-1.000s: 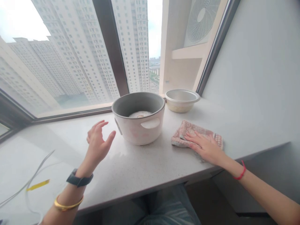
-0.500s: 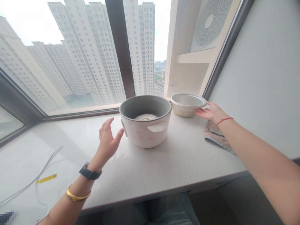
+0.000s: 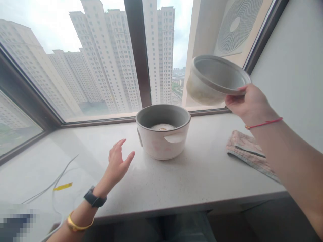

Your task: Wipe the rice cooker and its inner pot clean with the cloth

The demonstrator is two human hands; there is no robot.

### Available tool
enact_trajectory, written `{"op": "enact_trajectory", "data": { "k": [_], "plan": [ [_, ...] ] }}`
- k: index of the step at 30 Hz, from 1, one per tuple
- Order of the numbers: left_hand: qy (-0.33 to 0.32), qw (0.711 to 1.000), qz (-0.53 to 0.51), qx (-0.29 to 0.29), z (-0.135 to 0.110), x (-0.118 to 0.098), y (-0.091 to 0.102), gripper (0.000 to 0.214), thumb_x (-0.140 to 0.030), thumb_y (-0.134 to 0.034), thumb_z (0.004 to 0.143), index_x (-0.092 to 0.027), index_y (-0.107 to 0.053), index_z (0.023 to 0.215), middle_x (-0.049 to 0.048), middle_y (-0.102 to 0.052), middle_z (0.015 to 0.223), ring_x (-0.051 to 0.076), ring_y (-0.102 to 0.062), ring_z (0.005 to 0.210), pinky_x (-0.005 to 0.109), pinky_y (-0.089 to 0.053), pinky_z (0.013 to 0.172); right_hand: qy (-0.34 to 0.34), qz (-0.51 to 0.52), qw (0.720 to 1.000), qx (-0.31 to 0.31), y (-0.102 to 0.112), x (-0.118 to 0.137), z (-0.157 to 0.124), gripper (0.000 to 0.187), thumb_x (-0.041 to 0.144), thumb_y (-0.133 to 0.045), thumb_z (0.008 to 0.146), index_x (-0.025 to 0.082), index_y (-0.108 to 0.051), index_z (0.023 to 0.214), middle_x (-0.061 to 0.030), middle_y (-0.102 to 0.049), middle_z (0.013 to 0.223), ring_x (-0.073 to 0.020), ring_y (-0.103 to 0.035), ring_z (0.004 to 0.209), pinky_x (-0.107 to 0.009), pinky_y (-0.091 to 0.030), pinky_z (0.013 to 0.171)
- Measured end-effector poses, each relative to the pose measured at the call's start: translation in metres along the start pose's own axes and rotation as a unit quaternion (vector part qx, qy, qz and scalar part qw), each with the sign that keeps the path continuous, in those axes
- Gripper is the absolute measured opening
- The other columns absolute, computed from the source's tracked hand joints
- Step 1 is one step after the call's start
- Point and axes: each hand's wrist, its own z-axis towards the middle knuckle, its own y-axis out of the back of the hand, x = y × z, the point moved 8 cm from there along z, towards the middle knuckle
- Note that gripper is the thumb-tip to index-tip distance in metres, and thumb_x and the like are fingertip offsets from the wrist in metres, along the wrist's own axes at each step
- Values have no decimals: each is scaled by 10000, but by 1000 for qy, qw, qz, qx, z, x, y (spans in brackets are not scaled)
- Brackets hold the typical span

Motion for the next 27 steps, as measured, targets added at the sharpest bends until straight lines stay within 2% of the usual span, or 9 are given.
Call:
{"op": "enact_trajectory", "data": {
  "k": [4,6,8,13,17,20,24,26,27],
  "plan": [
    [-18,1000,-20,1,-3,-19,-6,659,-543,-520,922,-157,-410,1445,204,-458,1499,369,-388,1405,620,-342,1137,-75,40,988,133,-65,0,-64,265,-40,-377,860,151,-557,824,-18,-648,794,-95,-663,750,-208,-568,688],
    [-37,999,-25,-3,-6,-29,-8,640,-521,-526,934,-162,-401,1449,202,-455,1504,363,-387,1404,616,-346,1135,-116,32,978,169,-84,-18,-93,236,-30,-404,834,162,-535,798,3,-621,729,-90,-632,672,-213,-587,654],
    [-60,998,-22,-9,-11,-37,-8,619,-498,-530,945,-168,-396,1452,199,-455,1505,356,-385,1404,613,-333,1145,-157,12,972,174,-93,-43,-112,214,-16,-439,817,179,-501,753,31,-556,637,-85,-576,584,-221,-593,598],
    [-91,995,-11,-26,-23,-43,-1,579,-464,-535,963,-204,-389,1459,183,-463,1500,348,-381,1416,608,-310,1159,-233,-49,960,150,-88,-94,-128,231,6,-503,832,204,-478,715,53,-459,555,-96,-523,523,-232,-595,545],
    [-56,997,-55,-15,-26,-39,1,567,-491,-505,972,-206,-406,1452,183,-464,1501,346,-378,1418,605,-326,1151,-258,-62,951,160,-80,-102,-131,207,10,-518,856,196,-519,766,32,-531,603,-106,-576,572,-228,-613,575],
    [-34,994,-99,-15,-20,-41,-1,589,-519,-511,954,-206,-425,1445,173,-444,1525,346,-361,1428,592,-323,1156,-285,-97,940,162,-73,-103,-139,184,16,-506,895,174,-553,812,0,-593,644,-117,-623,610,-226,-623,584],
    [17,978,-204,-42,18,-39,-1,583,-547,-527,914,-218,-481,1393,154,-455,1523,342,-410,1402,565,-296,1177,-296,-182,917,195,-64,-101,-141,148,70,-529,955,146,-594,845,-41,-659,686,-133,-677,627,-236,-631,600],
    [72,953,-286,-73,50,-29,0,541,-548,-523,903,-229,-514,1339,137,-471,1514,330,-404,1418,553,-274,1191,-284,-269,890,235,-55,-101,-136,133,181,-600,967,139,-625,843,-72,-693,707,-149,-686,603,-247,-619,561],
    [120,932,-331,-84,67,-20,-3,510,-546,-517,896,-245,-526,1308,118,-484,1510,327,-382,1437,569,-266,1190,-270,-325,870,252,-48,-101,-131,194,268,-634,964,136,-634,821,-89,-702,701,-156,-677,568,-250,-599,519]
  ]
}}
